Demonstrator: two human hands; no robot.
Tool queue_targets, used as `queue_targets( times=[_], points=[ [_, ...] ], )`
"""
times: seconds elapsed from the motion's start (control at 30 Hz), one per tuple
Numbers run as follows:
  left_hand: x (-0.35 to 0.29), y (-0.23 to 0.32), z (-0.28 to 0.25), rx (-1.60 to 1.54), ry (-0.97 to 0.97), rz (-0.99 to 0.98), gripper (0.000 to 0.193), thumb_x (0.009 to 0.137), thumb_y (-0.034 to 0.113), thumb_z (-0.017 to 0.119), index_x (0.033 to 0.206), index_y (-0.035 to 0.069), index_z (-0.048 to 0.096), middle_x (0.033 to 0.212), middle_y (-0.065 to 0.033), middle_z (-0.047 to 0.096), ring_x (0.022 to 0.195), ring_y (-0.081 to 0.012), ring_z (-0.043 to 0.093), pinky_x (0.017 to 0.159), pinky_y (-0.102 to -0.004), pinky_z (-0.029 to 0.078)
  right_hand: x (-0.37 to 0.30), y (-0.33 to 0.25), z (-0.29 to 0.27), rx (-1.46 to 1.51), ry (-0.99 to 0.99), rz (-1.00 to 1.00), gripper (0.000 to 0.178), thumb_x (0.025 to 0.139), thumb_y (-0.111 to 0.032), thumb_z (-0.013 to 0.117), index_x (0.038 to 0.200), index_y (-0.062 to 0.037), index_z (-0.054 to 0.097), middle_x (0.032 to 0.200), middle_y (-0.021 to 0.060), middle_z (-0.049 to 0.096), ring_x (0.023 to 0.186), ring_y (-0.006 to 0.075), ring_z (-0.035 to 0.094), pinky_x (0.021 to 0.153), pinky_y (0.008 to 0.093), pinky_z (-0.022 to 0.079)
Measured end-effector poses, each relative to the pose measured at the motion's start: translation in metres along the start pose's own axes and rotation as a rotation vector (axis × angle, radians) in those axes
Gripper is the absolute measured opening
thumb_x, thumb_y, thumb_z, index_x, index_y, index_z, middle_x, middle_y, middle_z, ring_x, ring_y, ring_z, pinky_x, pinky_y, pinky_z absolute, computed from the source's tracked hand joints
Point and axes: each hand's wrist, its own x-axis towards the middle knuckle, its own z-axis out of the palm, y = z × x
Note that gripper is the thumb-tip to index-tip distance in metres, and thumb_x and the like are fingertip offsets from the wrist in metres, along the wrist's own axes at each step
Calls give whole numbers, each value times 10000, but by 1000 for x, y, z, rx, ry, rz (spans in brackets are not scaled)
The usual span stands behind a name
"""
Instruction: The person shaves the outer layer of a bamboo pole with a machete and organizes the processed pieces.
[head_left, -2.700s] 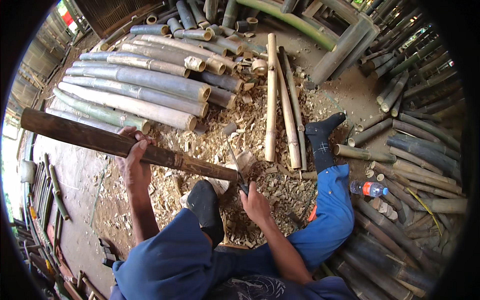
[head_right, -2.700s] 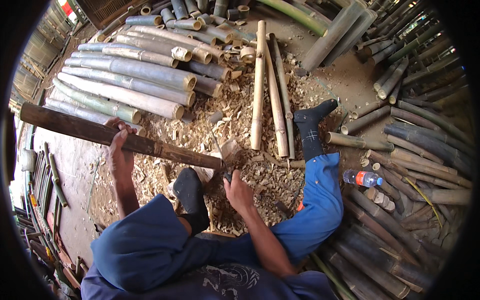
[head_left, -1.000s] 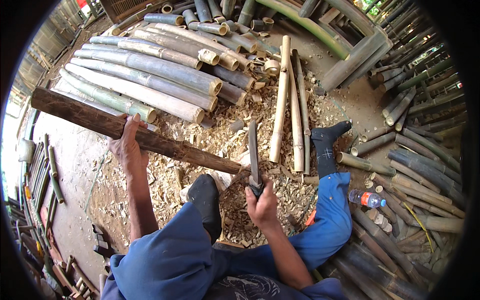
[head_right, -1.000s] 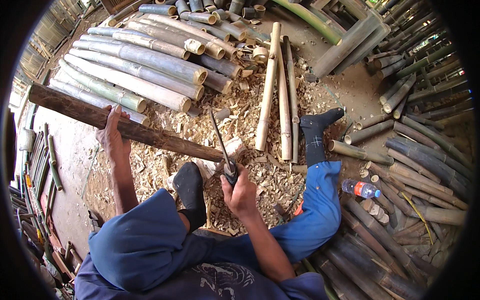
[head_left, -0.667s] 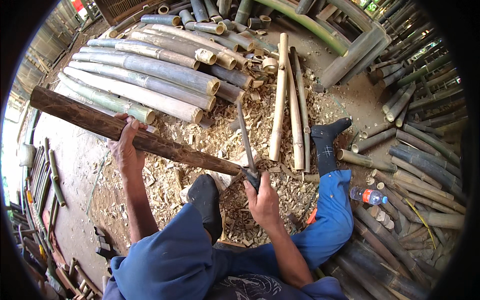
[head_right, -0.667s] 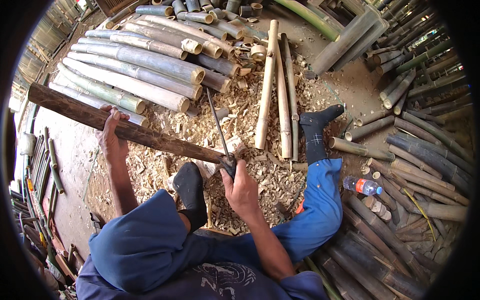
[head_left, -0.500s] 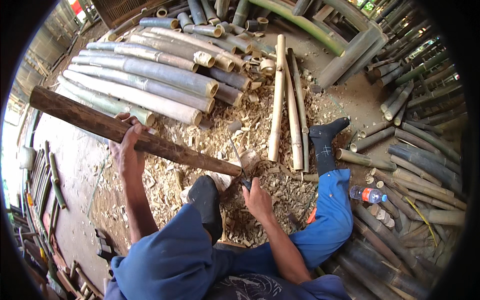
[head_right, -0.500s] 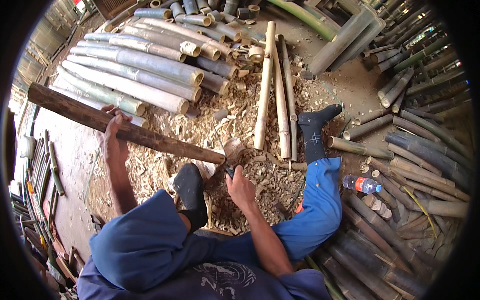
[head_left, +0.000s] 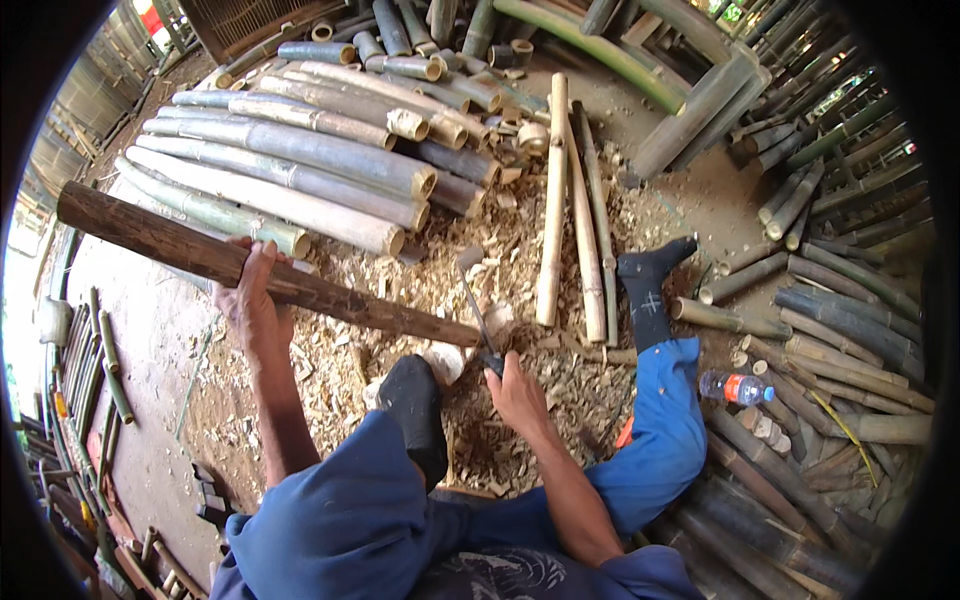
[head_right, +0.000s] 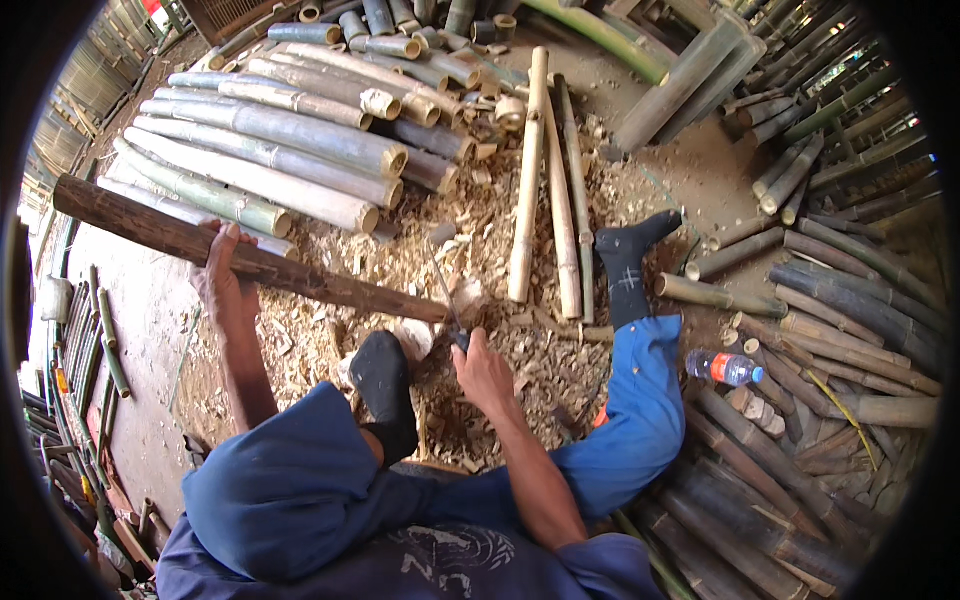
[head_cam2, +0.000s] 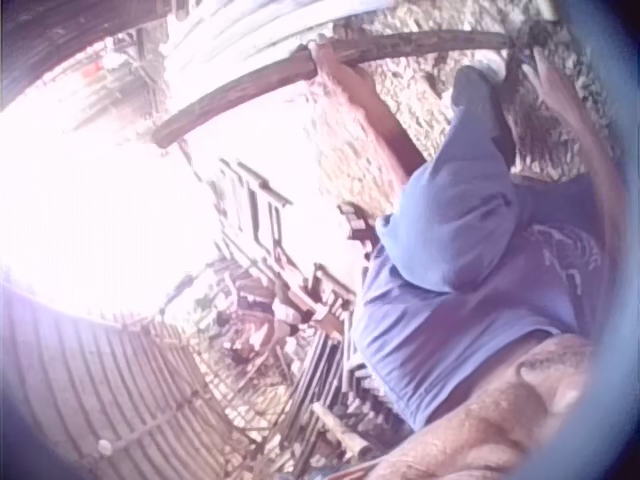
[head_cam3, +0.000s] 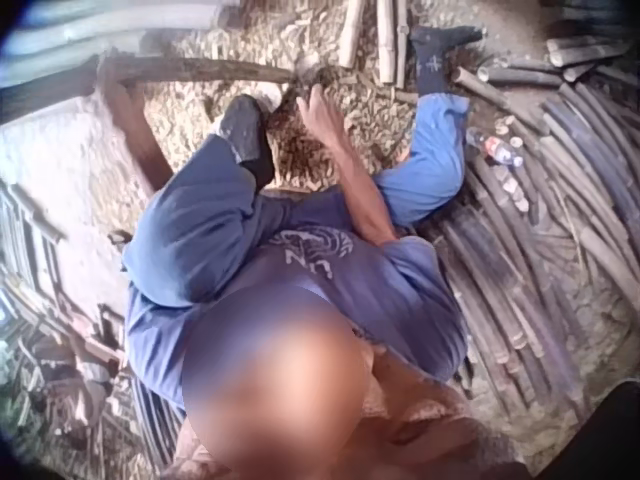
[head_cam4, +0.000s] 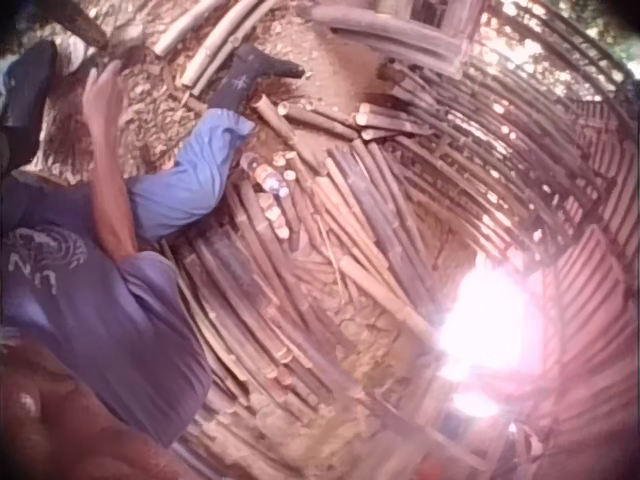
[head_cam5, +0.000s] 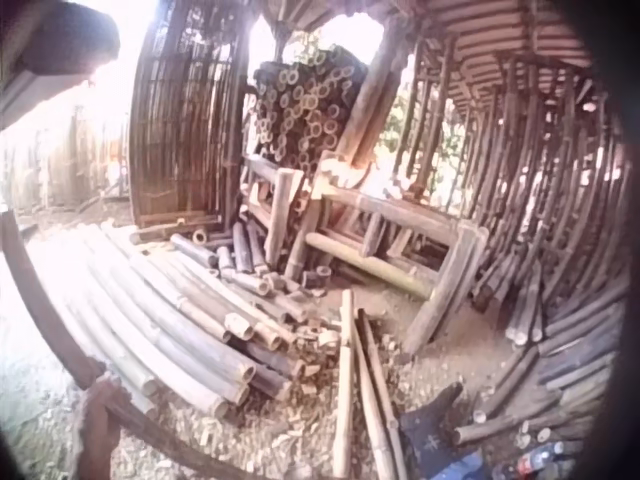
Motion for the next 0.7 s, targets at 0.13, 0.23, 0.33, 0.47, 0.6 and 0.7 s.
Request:
queue_targets(
  times=[0.13, 0.23, 0.33, 0.47, 0.6, 0.7],
  points=[
    [2, 1, -17, -18, -43, -11, 452, 870, -15, 780, 1269, 32, 573, 1015, -77, 657, 851, -166, 663, 801, -374, 583, -29, -39, -32, 194, 141, -183, 350, 1071, -334, 588, 1108, -9, 465, 820, 264, 707, 766, 467, 728, 611, 532, 555],
    [10, -4, -31, -80, -175, -22, 463, 874, -20, 767, 1286, 44, 565, 1024, -68, 641, 876, -166, 654, 841, -384, 578, -42, -52, -34, 359, 310, -333, 361, 1067, -334, 597, 1139, -4, 470, 841, 252, 716, 754, 458, 731, 595, 511, 558],
    [2, -1, -7, -42, -222, -63, 483, 872, 12, 786, 1298, 44, 560, 1041, -74, 631, 891, -187, 650, 854, -382, 574, -15, 6, 9, 114, 157, -107, 406, 1070, -351, 575, 1209, 8, 446, 817, 249, 710, 717, 460, 723, 583, 501, 563],
    [-9, 10, 6, -105, 85, -97, 540, 864, 79, 844, 1315, 20, 554, 1082, -111, 645, 895, -214, 667, 810, -359, 582, -13, -2, -6, 44, 65, -78, 394, 1070, -359, 570, 1146, 4, 436, 804, 279, 695, 712, 479, 704, 582, 529, 549],
    [-8, 6, -9, 75, 260, 62, 523, 853, 118, 889, 1258, -11, 585, 993, -111, 692, 830, -214, 698, 769, -346, 580, -45, -46, -37, 207, 256, -266, 367, 1064, -334, 604, 1133, -11, 444, 753, 258, 670, 700, 474, 692, 555, 523, 532],
    [-6, 0, -3, 39, 193, 58, 476, 861, 91, 874, 1236, -6, 597, 919, -83, 685, 801, -202, 692, 764, -344, 574, -45, -43, -30, 260, 332, -303, 359, 1060, -330, 616, 1114, -15, 452, 770, 243, 685, 710, 461, 706, 551, 501, 544]
  ],
)
